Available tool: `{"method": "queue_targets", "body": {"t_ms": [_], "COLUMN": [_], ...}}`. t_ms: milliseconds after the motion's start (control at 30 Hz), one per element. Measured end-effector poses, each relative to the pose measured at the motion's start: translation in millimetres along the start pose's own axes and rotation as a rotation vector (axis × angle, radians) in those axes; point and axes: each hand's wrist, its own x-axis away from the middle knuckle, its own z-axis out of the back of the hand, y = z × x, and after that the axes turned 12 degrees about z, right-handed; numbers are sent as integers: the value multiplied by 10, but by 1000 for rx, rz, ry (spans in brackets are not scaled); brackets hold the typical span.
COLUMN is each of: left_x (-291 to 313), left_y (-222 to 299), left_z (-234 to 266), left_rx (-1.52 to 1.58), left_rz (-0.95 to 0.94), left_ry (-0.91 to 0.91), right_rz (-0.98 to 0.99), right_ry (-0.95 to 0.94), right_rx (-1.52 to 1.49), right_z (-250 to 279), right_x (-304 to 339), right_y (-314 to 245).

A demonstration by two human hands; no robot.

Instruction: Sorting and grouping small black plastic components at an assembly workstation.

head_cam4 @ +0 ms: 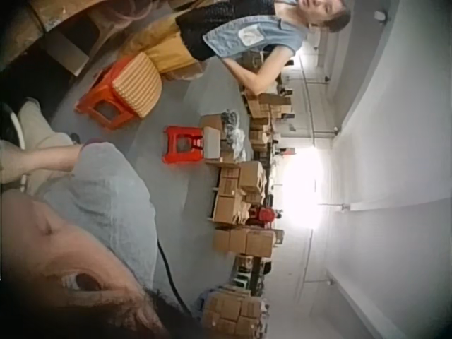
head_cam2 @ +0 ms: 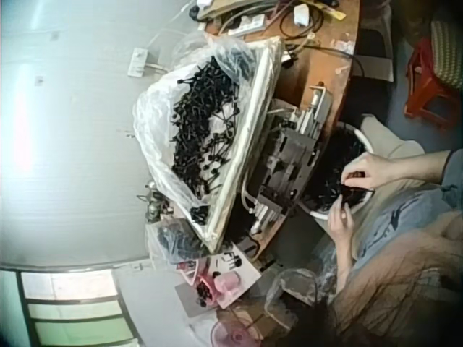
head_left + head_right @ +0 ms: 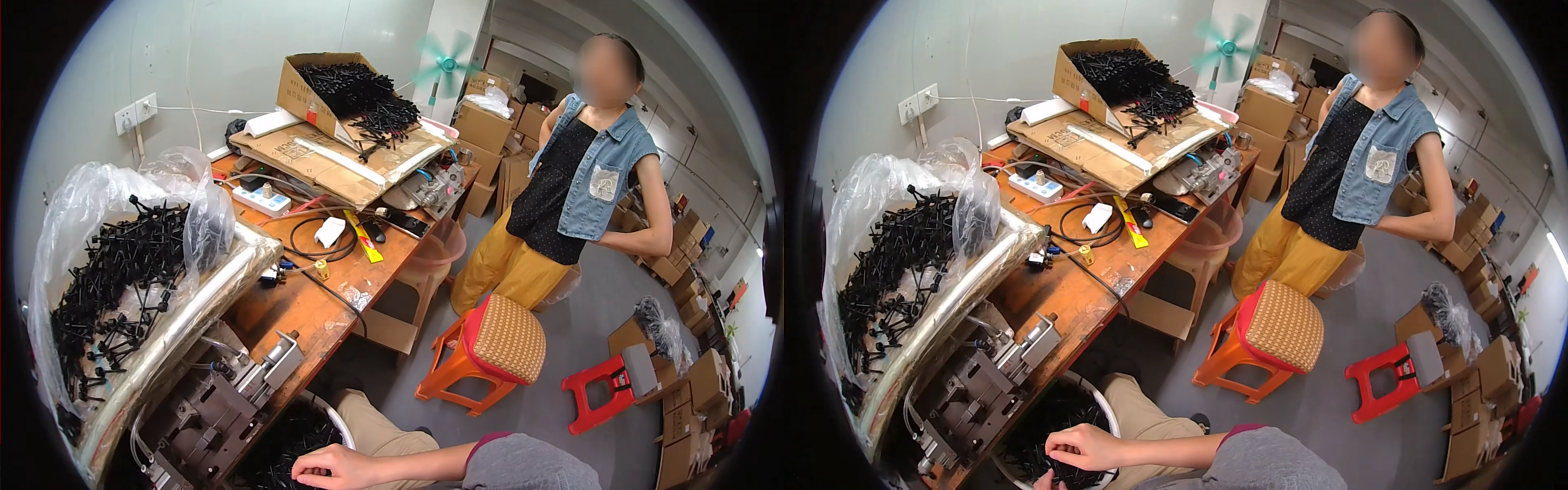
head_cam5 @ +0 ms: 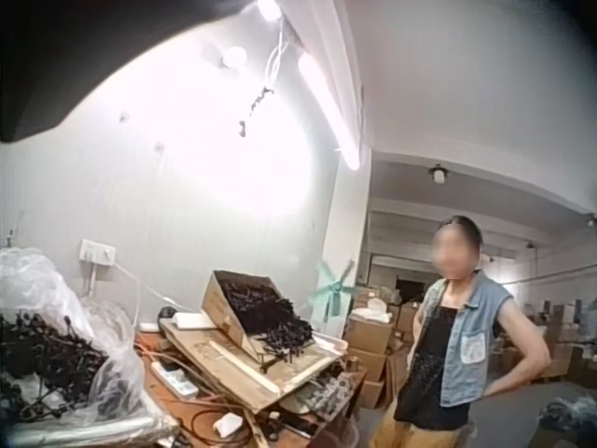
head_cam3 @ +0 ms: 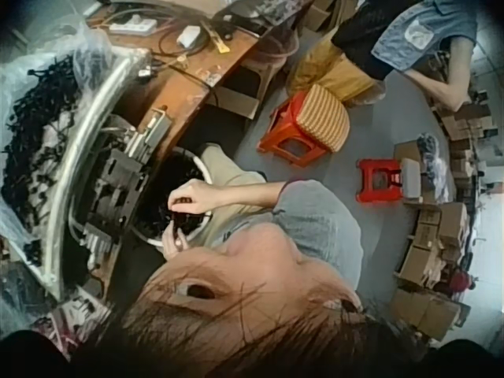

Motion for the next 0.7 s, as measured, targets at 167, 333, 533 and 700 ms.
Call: {"method": "queue_targets", "body": {"t_ms": [167,333,533,700], "left_x": [-16,-16,-27,-34], "left_y": [96,125,61,-34], "left_z": [18,-21,9,-59], "left_rx": [9,-21,-48,-32], "left_rz": [-9,-43,-13,65], "left_ry": [2,-2,14,32], "right_rz": [6,14,5,-83], "right_ry": [-26,-47,-25,-6], "right_rx": [-15,4,68,54], "right_z": [-26,8,16,79], "right_x": [22,27,-86,-158], "right_y": [-14,-26,-134,-133]}}
